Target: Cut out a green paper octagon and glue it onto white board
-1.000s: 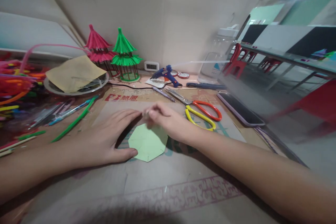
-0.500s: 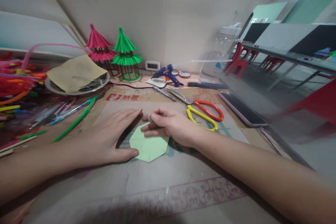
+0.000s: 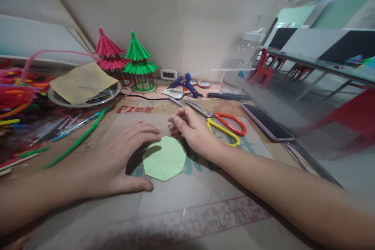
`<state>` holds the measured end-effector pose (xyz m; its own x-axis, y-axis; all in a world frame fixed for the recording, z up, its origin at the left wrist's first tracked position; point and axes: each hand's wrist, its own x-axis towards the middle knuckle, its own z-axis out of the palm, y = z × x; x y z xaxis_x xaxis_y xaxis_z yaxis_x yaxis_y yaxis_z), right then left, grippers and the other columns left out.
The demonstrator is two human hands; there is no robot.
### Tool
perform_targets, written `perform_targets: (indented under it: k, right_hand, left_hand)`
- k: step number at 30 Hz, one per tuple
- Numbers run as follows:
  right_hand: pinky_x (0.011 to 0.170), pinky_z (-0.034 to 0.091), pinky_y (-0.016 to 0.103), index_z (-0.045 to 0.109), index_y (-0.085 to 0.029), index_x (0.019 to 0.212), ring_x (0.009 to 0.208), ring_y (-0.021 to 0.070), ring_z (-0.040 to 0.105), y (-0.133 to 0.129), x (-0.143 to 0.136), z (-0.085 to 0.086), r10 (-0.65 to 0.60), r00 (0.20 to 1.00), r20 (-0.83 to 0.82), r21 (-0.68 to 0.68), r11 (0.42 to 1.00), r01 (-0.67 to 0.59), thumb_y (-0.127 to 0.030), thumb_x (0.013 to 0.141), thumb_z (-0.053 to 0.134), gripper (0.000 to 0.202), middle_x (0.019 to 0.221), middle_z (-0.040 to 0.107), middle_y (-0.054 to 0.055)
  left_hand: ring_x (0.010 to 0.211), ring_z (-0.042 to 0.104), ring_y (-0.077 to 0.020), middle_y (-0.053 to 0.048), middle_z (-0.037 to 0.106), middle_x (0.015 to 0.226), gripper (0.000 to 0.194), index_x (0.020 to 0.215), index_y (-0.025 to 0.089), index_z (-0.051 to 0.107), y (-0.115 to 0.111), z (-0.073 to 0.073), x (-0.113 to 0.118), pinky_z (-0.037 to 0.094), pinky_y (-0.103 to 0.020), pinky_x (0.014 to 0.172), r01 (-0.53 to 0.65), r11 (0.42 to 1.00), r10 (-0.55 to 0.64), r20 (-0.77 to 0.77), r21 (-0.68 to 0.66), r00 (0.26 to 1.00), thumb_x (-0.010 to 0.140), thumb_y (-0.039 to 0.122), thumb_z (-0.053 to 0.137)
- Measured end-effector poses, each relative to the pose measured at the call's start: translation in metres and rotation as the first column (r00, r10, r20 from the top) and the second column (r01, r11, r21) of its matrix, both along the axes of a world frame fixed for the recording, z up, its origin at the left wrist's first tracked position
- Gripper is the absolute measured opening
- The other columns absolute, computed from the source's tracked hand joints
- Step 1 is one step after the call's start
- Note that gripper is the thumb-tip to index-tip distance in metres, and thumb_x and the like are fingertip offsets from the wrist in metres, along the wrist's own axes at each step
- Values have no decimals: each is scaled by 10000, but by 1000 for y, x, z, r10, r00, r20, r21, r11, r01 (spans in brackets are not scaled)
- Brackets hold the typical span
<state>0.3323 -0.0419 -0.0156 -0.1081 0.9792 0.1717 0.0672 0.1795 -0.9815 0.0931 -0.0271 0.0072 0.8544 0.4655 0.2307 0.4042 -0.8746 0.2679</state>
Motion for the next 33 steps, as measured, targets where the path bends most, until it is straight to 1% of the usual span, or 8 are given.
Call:
perform_targets:
  k: [4,9,14,17,20,27,31,33]
  right_hand:
    - [763,569,354,500,-235,940,826,160,671,3,1,-2,-12,1000,0,2,1000,12,-505,924,627,299,1010,679,43]
    - [767,568,353,500,-237,938,809,154,671,4,0,-2,-8,1000,-5,14,1000,8,-525,919,632,318,1015,682,39]
    - [771,558,345,493,-234,951,808,151,666,5,1,-3,-11,1000,23,33,999,10,-526,922,621,321,1006,673,40]
    - [755,547,337,492,-232,962,812,154,664,5,1,-3,-27,997,69,53,998,23,-522,934,599,311,1019,676,47]
    - [755,545,336,489,-229,963,816,157,664,4,1,-2,-32,996,89,60,998,26,-523,939,588,311,1021,676,53]
    - [764,542,345,482,-232,955,817,164,664,4,2,-2,-33,993,114,60,998,26,-495,942,576,280,1015,673,58]
    - [752,540,356,505,-231,963,791,178,668,4,1,0,-59,980,189,60,997,49,-402,953,561,180,915,679,39]
    - [751,529,354,552,-224,978,801,186,664,2,0,3,-83,949,305,129,991,46,-328,952,561,107,887,686,37]
  left_hand:
    - [1183,557,-326,-85,641,1141,420,1014,206,637,-7,0,-1,425,-551,1070,120,985,-126,36,121,991,834,570,747]
    - [961,598,-230,-47,648,959,224,914,196,681,-8,2,-1,427,-472,1069,184,938,-210,60,294,976,972,406,628]
    - [922,601,-226,-50,664,921,217,892,191,709,-4,4,2,445,-459,1040,172,920,-210,72,351,975,1005,312,569]
    - [901,603,-235,-48,664,876,217,879,195,714,-3,1,3,495,-413,892,156,923,-191,67,353,979,1004,271,554]
    - [790,600,-222,-38,654,796,223,924,205,722,-9,-2,1,476,-371,730,146,918,-168,29,369,985,1013,276,530]
    - [604,597,-221,-24,654,711,269,1029,210,702,-24,-4,-2,400,-352,565,105,929,-72,-104,356,992,1028,284,443]
    - [587,597,-203,-33,657,701,278,1035,192,687,-23,-4,-2,394,-322,550,127,934,-85,-137,333,987,1036,271,420]
    - [604,599,-190,-36,654,729,264,1021,197,684,-23,-3,-1,414,-309,568,122,939,-75,-154,321,985,1035,276,432]
